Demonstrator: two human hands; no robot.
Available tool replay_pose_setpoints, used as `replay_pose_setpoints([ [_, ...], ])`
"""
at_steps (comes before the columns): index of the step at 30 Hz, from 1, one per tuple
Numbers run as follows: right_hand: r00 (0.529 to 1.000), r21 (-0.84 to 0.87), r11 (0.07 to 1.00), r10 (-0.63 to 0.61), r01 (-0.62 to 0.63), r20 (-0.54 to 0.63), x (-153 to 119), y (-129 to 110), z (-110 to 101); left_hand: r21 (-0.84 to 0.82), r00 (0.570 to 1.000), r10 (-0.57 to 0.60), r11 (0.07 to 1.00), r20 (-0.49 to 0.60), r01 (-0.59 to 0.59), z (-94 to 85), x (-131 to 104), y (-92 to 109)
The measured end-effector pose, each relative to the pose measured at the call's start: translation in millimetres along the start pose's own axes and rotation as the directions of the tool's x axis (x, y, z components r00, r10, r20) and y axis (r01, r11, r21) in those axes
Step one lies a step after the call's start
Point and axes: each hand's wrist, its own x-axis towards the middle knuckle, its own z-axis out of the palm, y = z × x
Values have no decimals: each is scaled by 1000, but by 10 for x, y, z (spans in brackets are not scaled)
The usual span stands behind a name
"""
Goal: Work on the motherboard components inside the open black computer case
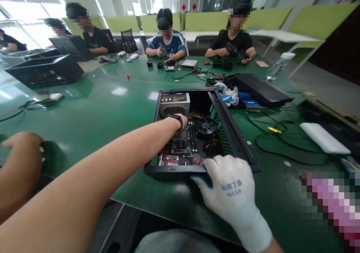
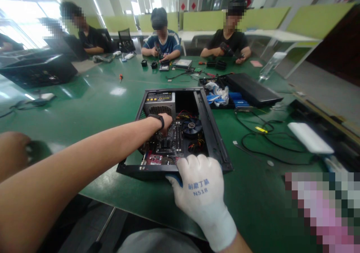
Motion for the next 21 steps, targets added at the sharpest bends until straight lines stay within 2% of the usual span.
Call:
replay_pose_setpoints([
  [12, 999, 13, 1000, 15, -16, 33, -16, -14, -6, -29, 999, 28, 999, -47, -29, 14, -30, -48],
  [17, 999, 13, 999, 30, -30, 41, -20, -20, -17, -205, 982, 14, 977, -188, -53, -13, -94, -94],
  [21, 999, -2, 1000, 27, -27, 42, 14, 5, 3, -375, 930, 16, 913, -366, -163, -182, -276, -113],
])
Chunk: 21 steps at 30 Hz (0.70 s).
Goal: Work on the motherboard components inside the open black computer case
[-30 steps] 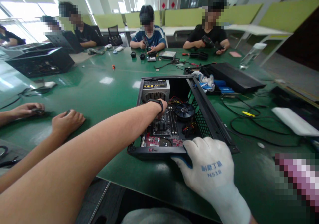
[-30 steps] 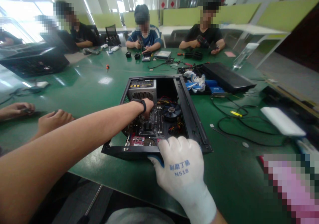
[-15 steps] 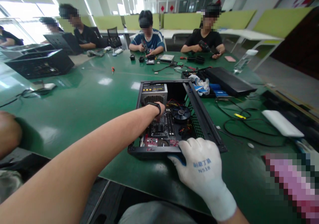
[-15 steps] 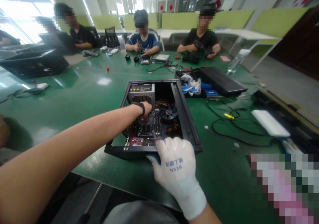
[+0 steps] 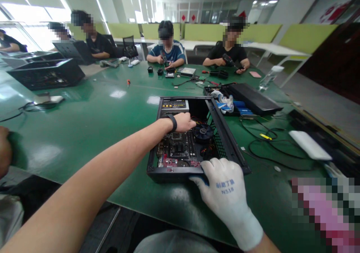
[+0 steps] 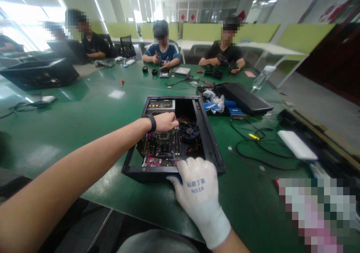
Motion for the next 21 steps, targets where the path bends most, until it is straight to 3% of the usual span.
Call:
replay_pose_setpoints([
  [4, 1000, -42, 999, -6, 6, -8, 210, 75, 52, -167, 978, 65, 981, -199, -99, -295, -189, 60],
  [9, 1000, -137, 991, 12, -12, 3, 785, 258, 193, -288, 910, -13, 950, -415, -118, -503, -447, -9],
  [17, 996, -170, 982, 85, -82, 11, 2023, 583, 535, -423, 868, -144, 903, -474, -81, -451, -756, -265],
  [21, 991, -182, 976, 126, -118, 35, 2415, 645, 623, -437, 864, -176, 898, -473, -57, -327, -906, -383],
])
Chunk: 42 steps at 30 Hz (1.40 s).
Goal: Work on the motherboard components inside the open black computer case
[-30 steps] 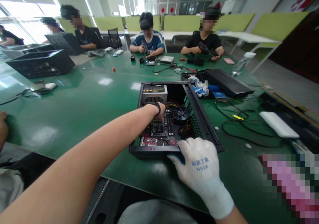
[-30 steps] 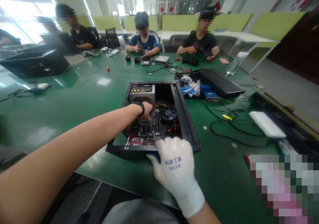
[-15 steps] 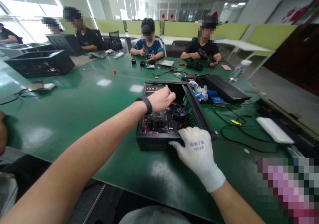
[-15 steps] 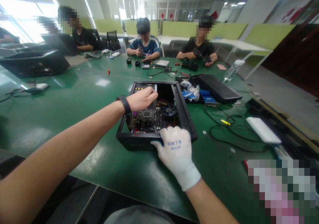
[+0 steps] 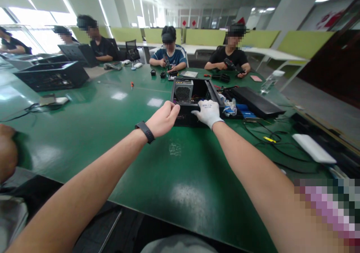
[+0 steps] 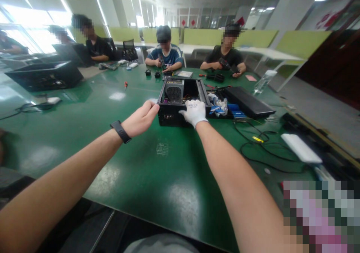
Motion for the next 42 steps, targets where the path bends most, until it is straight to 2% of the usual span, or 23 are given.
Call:
replay_pose_setpoints([
  [5, 999, -12, 1000, 6, -5, 46, 78, -2, -35, 7, 1000, -4, 1000, -9, 4, -27, -158, -115],
  [10, 999, -9, 1000, -14, 14, 39, -157, -61, -117, -11, 1000, -1, 1000, -27, 1, -98, -212, -77],
  [16, 999, -3, 999, -35, 35, -10, -786, -185, -209, -19, 1000, 24, 1000, -19, -25, -100, -110, 77],
  [19, 998, -3, 999, -43, 43, -34, -1199, -226, -299, 96, 999, 48, 994, 16, -50, -8, 7, 131],
  [23, 997, 5, 998, -58, 58, -49, -1722, -256, -448, 325, 986, 52, 940, 157, -101, 179, 145, 161],
  [27, 996, 23, 996, -80, 81, -39, -2140, -270, -572, 494, 936, -44, 858, 350, -144, 402, 215, 228],
  [32, 995, 83, 991, -100, 101, -19, -2562, -271, -674, 609, 792, -175, 740, 585, -287, 719, 246, 406],
  [36, 995, 126, 987, -104, 104, -4, -2799, -268, -728, 620, 702, -212, 678, 680, -395, 964, 267, 398],
  [39, 995, 130, 986, -102, 102, -8, -2861, -274, -740, 628, 675, -252, 672, 693, -393, 1088, 271, 275],
  [42, 995, 125, 987, -99, 101, -21, -2855, -281, -737, 644, 683, -289, 683, 670, -343, 1148, 271, 147],
])
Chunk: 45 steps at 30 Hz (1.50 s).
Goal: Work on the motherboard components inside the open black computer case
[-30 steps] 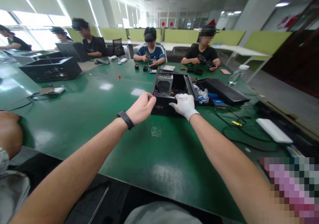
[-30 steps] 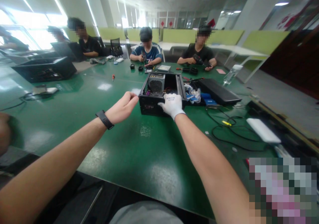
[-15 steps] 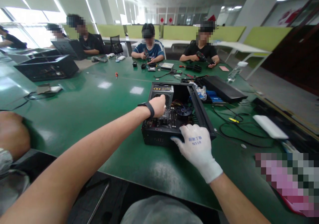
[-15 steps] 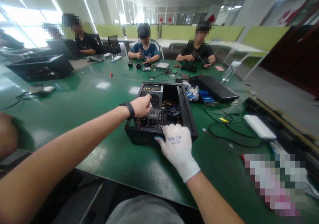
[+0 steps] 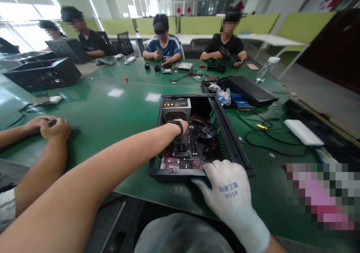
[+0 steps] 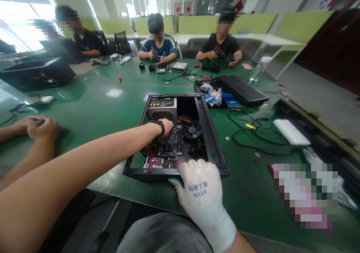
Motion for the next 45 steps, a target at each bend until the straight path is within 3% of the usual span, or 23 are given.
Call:
replay_pose_setpoints([
  [6, 1000, 13, 1000, -5, 5, -13, 6, 4, 11, -44, 998, -51, 998, -20, 50, 51, 50, -24],
  [45, 1000, 22, 1000, -8, 9, -8, 11, 5, 1, 7, 998, -54, 999, -14, 54, 105, 168, -46],
])
